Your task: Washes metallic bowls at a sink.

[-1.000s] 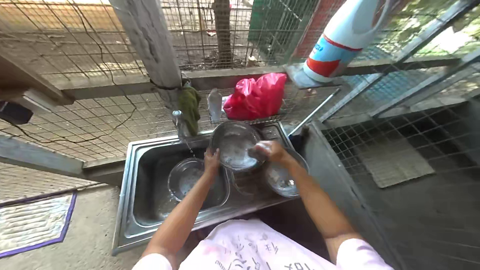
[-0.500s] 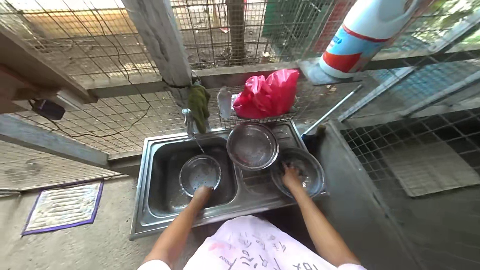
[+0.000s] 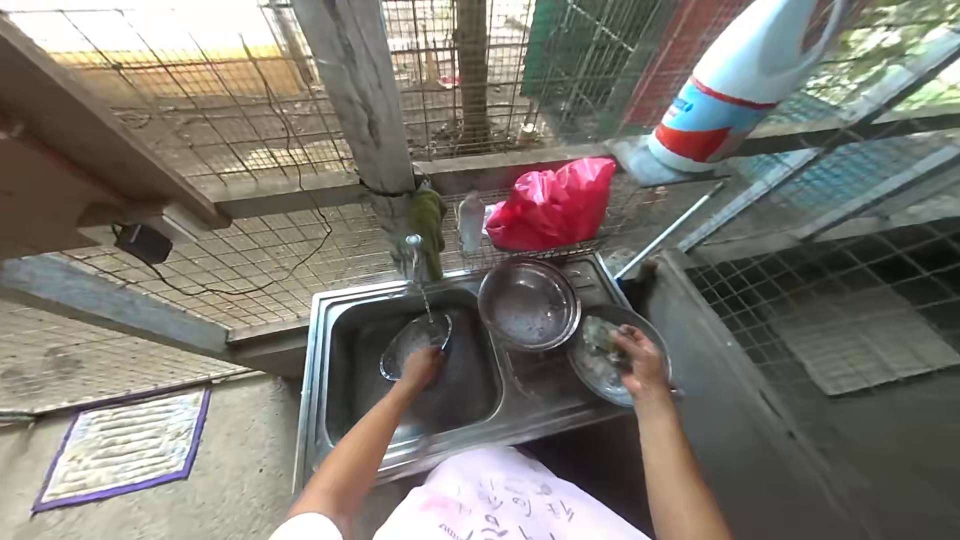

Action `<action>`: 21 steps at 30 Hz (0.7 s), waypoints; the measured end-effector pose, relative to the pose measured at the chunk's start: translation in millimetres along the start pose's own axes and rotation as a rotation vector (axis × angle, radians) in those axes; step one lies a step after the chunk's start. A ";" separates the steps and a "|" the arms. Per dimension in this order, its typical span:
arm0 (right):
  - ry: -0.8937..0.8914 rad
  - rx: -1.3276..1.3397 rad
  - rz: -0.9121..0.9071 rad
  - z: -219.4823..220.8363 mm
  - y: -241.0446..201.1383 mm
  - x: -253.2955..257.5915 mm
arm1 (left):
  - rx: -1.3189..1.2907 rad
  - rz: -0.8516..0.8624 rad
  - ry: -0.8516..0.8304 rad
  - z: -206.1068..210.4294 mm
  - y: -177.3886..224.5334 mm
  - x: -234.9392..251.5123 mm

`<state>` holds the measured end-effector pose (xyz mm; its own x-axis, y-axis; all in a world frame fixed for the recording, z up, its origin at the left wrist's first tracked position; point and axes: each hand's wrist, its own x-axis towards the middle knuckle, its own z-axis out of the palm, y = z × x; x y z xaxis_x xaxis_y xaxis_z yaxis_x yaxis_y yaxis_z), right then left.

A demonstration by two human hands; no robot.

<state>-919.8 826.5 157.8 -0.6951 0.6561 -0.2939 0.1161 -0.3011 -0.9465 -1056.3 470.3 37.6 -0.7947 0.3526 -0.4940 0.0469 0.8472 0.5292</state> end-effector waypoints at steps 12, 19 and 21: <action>-0.369 -0.083 -0.084 116.9 23.9 -58.8 | 0.216 0.186 -0.262 -3.6 -9.8 10.8; -0.046 -0.329 -0.235 43.4 -3.4 -18.1 | 0.426 0.245 -0.393 67.7 -32.9 -3.5; 0.027 -0.458 -0.167 13.7 -5.1 2.1 | 0.443 0.260 -0.418 66.7 -30.1 -4.1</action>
<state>-931.6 820.0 163.8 -0.7130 0.6889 -0.1303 0.3090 0.1419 -0.9404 -1014.1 469.9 -22.3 -0.4265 0.6168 -0.6616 0.5215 0.7653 0.3774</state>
